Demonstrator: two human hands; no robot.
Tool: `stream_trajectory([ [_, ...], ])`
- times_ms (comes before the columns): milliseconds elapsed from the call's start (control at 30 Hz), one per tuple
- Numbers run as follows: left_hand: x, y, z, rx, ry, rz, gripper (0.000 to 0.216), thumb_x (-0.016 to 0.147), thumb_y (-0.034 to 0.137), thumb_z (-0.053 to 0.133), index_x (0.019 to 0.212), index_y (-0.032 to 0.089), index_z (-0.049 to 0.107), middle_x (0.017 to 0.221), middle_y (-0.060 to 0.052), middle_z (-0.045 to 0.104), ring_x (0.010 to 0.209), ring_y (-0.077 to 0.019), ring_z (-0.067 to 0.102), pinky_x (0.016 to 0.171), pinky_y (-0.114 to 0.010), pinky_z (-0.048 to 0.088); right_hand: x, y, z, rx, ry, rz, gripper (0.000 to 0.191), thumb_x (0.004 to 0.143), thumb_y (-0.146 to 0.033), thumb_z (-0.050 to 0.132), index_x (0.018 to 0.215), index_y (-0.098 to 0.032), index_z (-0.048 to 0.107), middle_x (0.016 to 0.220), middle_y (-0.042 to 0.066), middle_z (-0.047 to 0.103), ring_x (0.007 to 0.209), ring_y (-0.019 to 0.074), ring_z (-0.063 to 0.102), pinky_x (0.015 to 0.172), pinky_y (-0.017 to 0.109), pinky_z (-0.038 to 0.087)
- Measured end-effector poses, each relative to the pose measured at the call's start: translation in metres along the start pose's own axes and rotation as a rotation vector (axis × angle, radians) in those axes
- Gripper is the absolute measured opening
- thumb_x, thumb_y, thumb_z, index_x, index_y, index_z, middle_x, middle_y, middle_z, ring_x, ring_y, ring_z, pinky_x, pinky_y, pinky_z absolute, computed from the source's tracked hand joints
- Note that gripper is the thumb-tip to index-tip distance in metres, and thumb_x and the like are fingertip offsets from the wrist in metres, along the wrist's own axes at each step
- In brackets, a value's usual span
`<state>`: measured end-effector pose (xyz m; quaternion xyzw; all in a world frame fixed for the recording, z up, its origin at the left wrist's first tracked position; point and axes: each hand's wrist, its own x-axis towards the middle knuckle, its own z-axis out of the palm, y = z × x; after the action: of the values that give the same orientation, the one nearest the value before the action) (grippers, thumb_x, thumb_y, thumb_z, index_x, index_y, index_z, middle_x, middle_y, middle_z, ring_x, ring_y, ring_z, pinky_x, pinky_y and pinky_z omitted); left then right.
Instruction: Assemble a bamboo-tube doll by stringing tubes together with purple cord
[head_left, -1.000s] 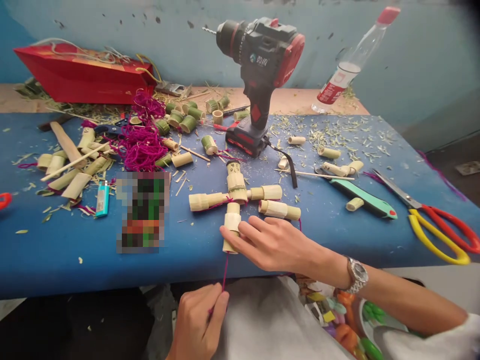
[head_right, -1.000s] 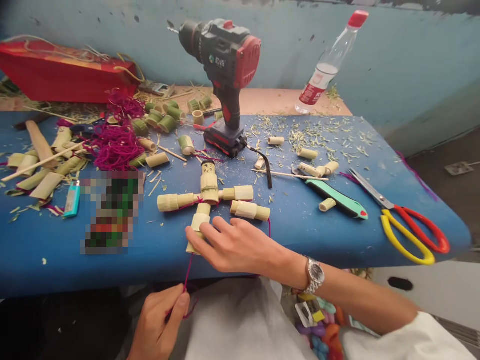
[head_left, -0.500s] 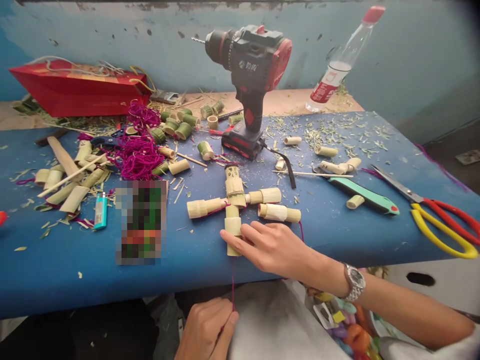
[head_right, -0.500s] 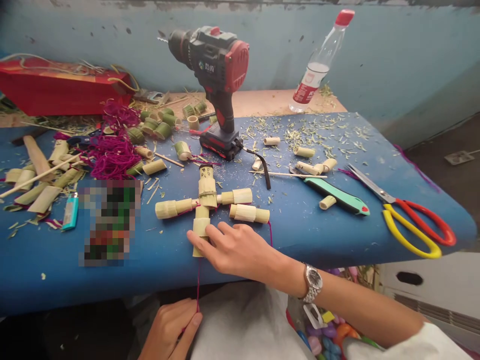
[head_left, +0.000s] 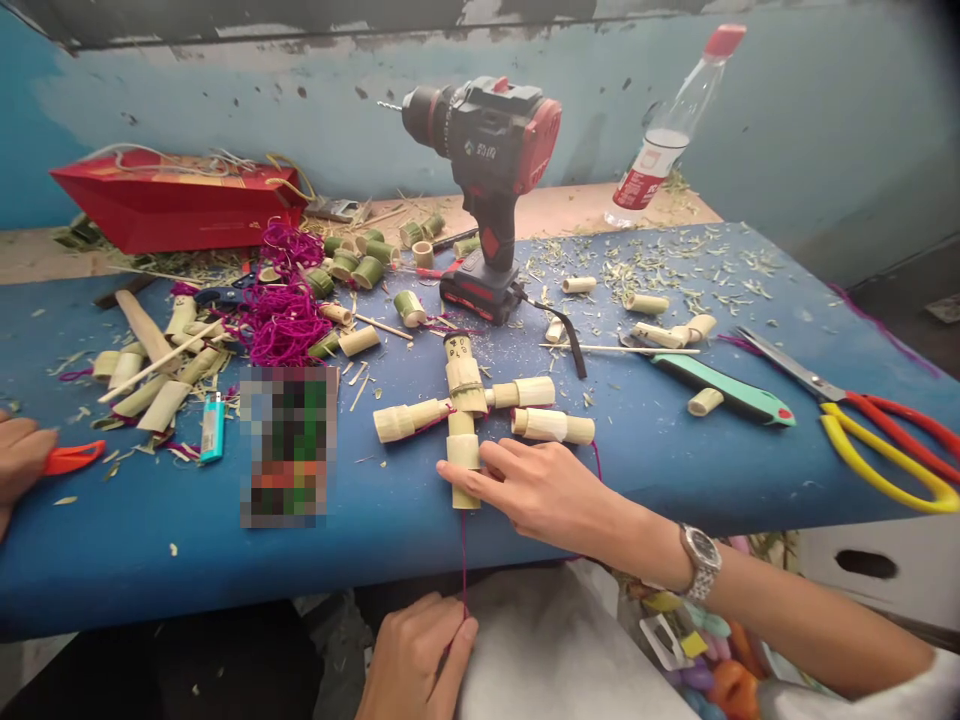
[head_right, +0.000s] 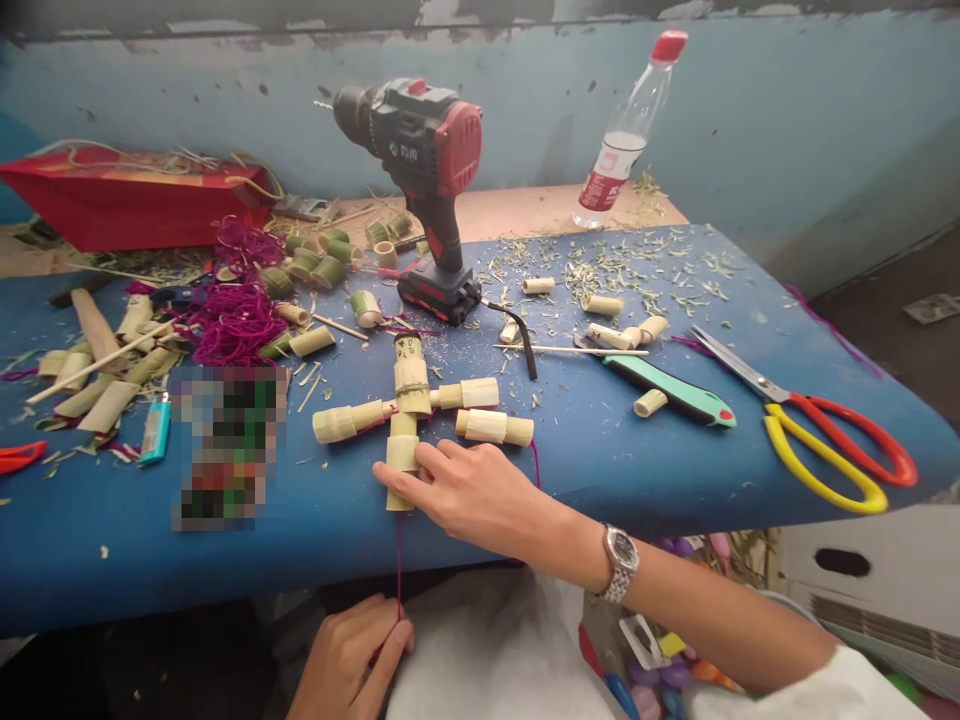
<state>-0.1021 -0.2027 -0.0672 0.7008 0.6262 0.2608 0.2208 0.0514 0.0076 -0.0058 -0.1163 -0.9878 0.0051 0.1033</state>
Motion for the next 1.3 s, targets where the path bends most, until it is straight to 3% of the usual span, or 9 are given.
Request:
stream_trajectory([
  [133, -0.005, -0.008, 0.000, 0.081, 0.030, -0.006, 0.032, 0.108, 0.042, 0.044, 0.107, 0.023, 0.070, 0.081, 0.001, 0.076, 0.067, -0.0159, 0.073, 0.059, -0.027, 0.054, -0.003, 0.005, -0.008, 0.049, 0.012, -0.031, 0.063, 0.099, -0.005, 0.042, 0.160, -0.021, 0.036, 0.091, 0.003, 0.062, 0.071, 0.0159, 0.051, 0.054, 0.031, 0.024],
  [200, -0.011, -0.013, -0.004, 0.185, 0.060, 0.014, 0.034, 0.107, 0.046, 0.048, 0.121, 0.025, 0.070, 0.092, 0.000, 0.080, 0.075, -0.0180, 0.076, 0.065, -0.029, 0.058, -0.012, 0.005, -0.013, 0.122, 0.119, -0.021, 0.059, 0.098, -0.004, 0.040, 0.156, -0.017, 0.040, 0.084, 0.000, 0.061, 0.065, 0.0147, 0.050, 0.054, 0.031, 0.027],
  [367, -0.022, -0.003, -0.029, 0.410, 0.207, -0.007, 0.024, 0.105, 0.037, 0.056, 0.111, 0.024, 0.075, 0.106, -0.003, 0.080, 0.094, -0.0232, 0.073, 0.085, -0.036, 0.055, -0.051, -0.026, -0.010, 0.438, 0.453, 0.232, 0.014, 0.100, -0.013, 0.050, 0.103, -0.017, 0.063, 0.069, -0.003, 0.059, 0.055, 0.0098, 0.048, 0.054, 0.027, 0.031],
  [500, 0.001, 0.019, -0.050, 0.401, 0.415, -0.005, 0.018, 0.097, 0.015, 0.068, 0.113, 0.020, 0.073, 0.099, -0.004, 0.075, 0.089, -0.0191, 0.066, 0.088, -0.032, 0.051, -0.065, -0.072, 0.015, 0.631, 0.353, 0.436, 0.020, 0.103, -0.016, 0.050, 0.093, -0.018, 0.068, 0.067, -0.003, 0.065, 0.051, 0.0087, 0.055, 0.052, 0.025, 0.032],
  [600, 0.038, 0.026, -0.061, 0.407, 0.449, 0.087, 0.034, 0.093, 0.014, 0.073, 0.126, 0.020, 0.067, 0.118, -0.009, 0.072, 0.104, -0.0220, 0.065, 0.095, -0.035, 0.053, -0.058, -0.094, 0.031, 0.574, 0.441, 0.542, 0.022, 0.105, -0.021, 0.054, 0.088, -0.017, 0.066, 0.064, -0.002, 0.065, 0.049, 0.0096, 0.058, 0.050, 0.026, 0.032],
  [767, 0.089, 0.015, -0.077, 0.401, 0.294, 0.262, 0.045, 0.096, 0.023, 0.072, 0.139, 0.020, 0.058, 0.141, -0.013, 0.062, 0.122, -0.0258, 0.060, 0.107, -0.042, 0.051, -0.033, -0.099, 0.031, 0.330, 0.516, 0.625, 0.026, 0.107, -0.037, 0.061, 0.097, -0.013, 0.067, 0.056, -0.003, 0.060, 0.043, 0.0102, 0.057, 0.047, 0.027, 0.030],
  [967, 0.102, -0.004, -0.074, 0.279, 0.229, 0.317, 0.049, 0.099, 0.020, 0.066, 0.146, 0.019, 0.052, 0.142, -0.013, 0.061, 0.124, -0.0236, 0.060, 0.108, -0.039, 0.051, -0.015, -0.099, 0.030, 0.220, 0.552, 0.617, 0.022, 0.111, -0.027, 0.053, 0.100, -0.014, 0.067, 0.056, -0.005, 0.060, 0.043, 0.0086, 0.058, 0.047, 0.029, 0.026],
  [1167, 0.104, -0.012, -0.070, 0.243, 0.263, 0.334, 0.041, 0.098, 0.019, 0.068, 0.138, 0.020, 0.059, 0.139, -0.011, 0.063, 0.117, -0.0237, 0.061, 0.104, -0.038, 0.051, -0.009, -0.110, 0.034, 0.394, 0.576, 0.742, 0.014, 0.104, -0.015, 0.056, 0.092, -0.018, 0.061, 0.055, -0.009, 0.055, 0.043, 0.0057, 0.048, 0.050, 0.025, 0.026],
  [1300, 0.104, -0.015, -0.069, 0.257, 0.286, 0.345, 0.042, 0.098, 0.018, 0.068, 0.139, 0.019, 0.059, 0.138, -0.011, 0.065, 0.110, -0.0230, 0.063, 0.101, -0.038, 0.051, -0.009, -0.121, 0.029, 0.882, 0.346, 0.865, 0.010, 0.104, -0.019, 0.051, 0.094, -0.021, 0.051, 0.050, -0.013, 0.045, 0.040, 0.0053, 0.034, 0.048, 0.021, 0.025],
])
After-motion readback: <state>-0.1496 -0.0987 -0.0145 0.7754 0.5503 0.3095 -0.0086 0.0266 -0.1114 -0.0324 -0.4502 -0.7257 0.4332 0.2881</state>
